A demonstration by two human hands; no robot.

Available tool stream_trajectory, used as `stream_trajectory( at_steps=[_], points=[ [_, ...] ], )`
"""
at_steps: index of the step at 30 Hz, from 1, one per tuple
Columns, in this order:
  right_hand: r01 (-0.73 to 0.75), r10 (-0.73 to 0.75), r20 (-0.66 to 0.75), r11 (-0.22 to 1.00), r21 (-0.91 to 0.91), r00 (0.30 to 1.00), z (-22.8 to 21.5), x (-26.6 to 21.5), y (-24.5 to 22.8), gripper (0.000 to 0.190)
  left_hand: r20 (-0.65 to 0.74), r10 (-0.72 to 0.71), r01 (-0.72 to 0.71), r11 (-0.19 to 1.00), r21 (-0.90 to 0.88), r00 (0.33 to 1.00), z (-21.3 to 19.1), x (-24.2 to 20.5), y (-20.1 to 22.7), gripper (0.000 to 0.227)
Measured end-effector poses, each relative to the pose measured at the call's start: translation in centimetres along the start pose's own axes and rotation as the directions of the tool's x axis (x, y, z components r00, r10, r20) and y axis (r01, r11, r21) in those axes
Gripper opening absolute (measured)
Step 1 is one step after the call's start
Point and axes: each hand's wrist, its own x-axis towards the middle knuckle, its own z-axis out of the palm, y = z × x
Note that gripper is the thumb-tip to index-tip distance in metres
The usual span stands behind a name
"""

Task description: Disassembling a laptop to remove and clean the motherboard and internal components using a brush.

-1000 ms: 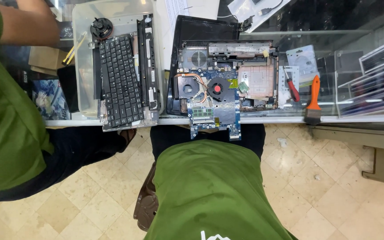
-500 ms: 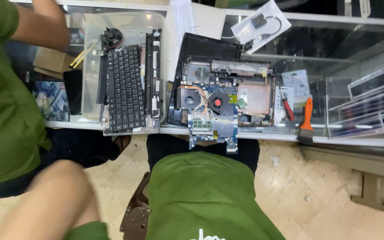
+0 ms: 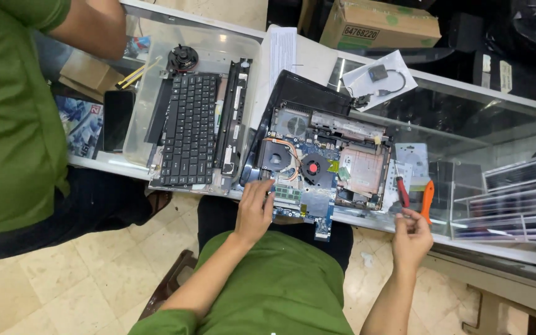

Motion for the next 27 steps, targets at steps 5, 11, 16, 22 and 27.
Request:
stream_trajectory(
  at_steps=[5, 11, 16, 22, 27],
  points=[
    [0.266, -0.280, -0.052, 0.945, -0.192, 0.959, 1.3, 3.0, 0.1, 0.041, -0.001, 0.126, -0.125, 0.987, 0.104, 0.992, 1.4, 2.9, -1.8, 0.019],
    [0.243, -0.271, 0.001, 0.861, -0.447, 0.963, 2.3, 5.9, -0.3, 0.041, -0.039, 0.020, -0.012, 0.983, 0.181, 0.999, 1.8, 1.9, -2.2, 0.041],
    [0.206, -0.166, 0.121, 0.779, -0.593, 0.979, 3.0, 7.3, 1.9, 0.031, 0.016, -0.081, 0.079, 0.991, 0.105, 0.997, 2.3, 1.3, -1.9, 0.051],
    [0.238, -0.254, 0.029, 0.854, -0.462, 0.967, 2.7, 7.0, 2.9, 0.031, 0.081, -0.276, 0.274, 0.961, 0.028, 0.958, 3.6, 0.7, -3.2, 0.059],
    [0.189, -0.269, -0.103, 0.857, -0.479, 0.958, 0.9, 7.5, 3.7, 0.020, 0.100, -0.396, 0.406, 0.907, -0.110, 0.913, 3.9, -0.2, -5.2, 0.064]
  ],
)
